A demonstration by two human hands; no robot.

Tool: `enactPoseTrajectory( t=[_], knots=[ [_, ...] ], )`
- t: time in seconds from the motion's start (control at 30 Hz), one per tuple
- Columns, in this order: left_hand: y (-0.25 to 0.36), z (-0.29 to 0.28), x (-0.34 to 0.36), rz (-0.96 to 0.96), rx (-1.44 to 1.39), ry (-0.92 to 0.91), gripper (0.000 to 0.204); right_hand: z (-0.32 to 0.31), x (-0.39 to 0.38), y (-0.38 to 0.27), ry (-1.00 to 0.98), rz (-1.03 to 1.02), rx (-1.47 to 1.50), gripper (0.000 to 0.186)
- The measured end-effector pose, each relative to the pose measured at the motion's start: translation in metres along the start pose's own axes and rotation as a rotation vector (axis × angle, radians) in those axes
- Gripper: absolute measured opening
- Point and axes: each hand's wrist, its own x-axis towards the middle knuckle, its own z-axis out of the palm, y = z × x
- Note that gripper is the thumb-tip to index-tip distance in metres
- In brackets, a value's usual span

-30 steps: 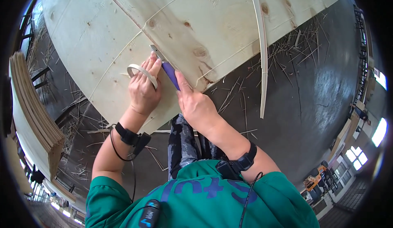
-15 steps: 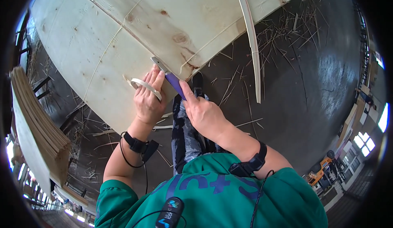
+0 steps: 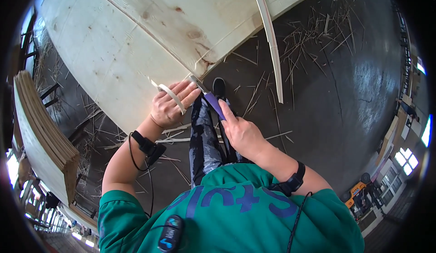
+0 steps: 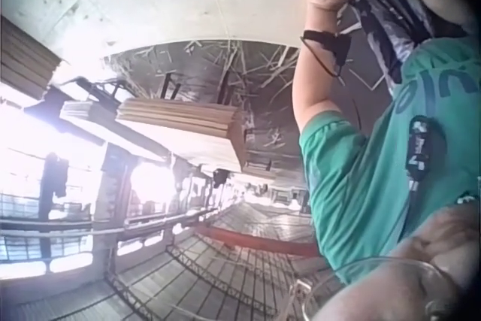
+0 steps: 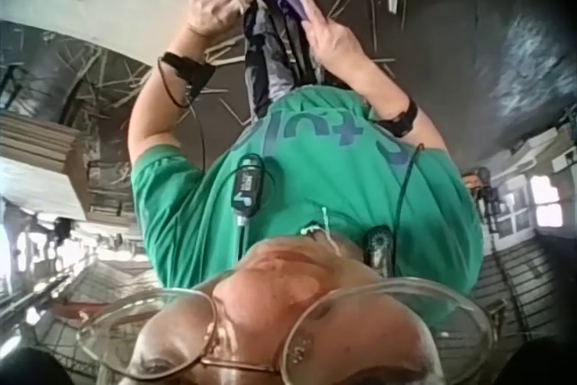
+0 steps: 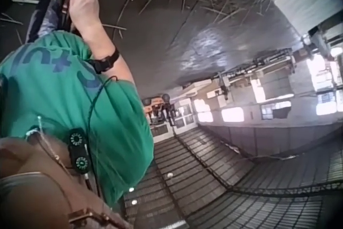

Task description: The person lifts a wood sheet from a stack, places it on a table, and uses a tool to trim thin strips from the wood while applying tape. Finally, they lift the finished wood sheet and place it onto another stack.

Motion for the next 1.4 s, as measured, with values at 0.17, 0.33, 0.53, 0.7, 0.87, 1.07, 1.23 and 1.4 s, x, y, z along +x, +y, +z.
enactPoseTrajectory(
  t=[0.17,0.33,0.53,0.7,0.87,1.07,1.23,1.4],
  knots=[
    [-0.024,-0.004,-0.003,-0.184,0.141,0.05,0.049,-0.03,0.003,-0.001,-0.121,0.047,-0.135,0.061],
    [-0.047,-0.023,0.026,-0.415,0.2,-0.032,0.054,-0.075,0.023,0.017,-0.111,-0.202,-0.215,0.057],
    [-0.052,-0.02,0.037,-0.404,0.221,-0.02,0.055,-0.102,0.021,-0.005,0.007,-0.092,0.008,0.052],
    [-0.077,-0.027,0.072,-0.33,0.173,-0.063,0.043,-0.094,0.019,-0.011,0.209,-0.082,0.145,0.05],
    [-0.114,-0.042,0.098,-0.331,0.253,-0.282,0.022,-0.092,0.023,-0.008,0.264,-0.244,0.109,0.053],
    [-0.096,-0.082,0.124,-0.542,0.068,-0.133,0.021,-0.112,0.029,-0.018,0.281,-0.041,0.406,0.034],
    [-0.109,-0.114,0.118,-1.164,-0.901,0.602,0.018,-0.115,0.109,-0.052,0.176,-0.026,0.653,0.017],
    [-0.167,-0.113,0.118,-1.224,-1.191,0.898,0.019,-0.086,0.236,-0.134,0.036,-0.021,0.734,0.019]
  ],
)
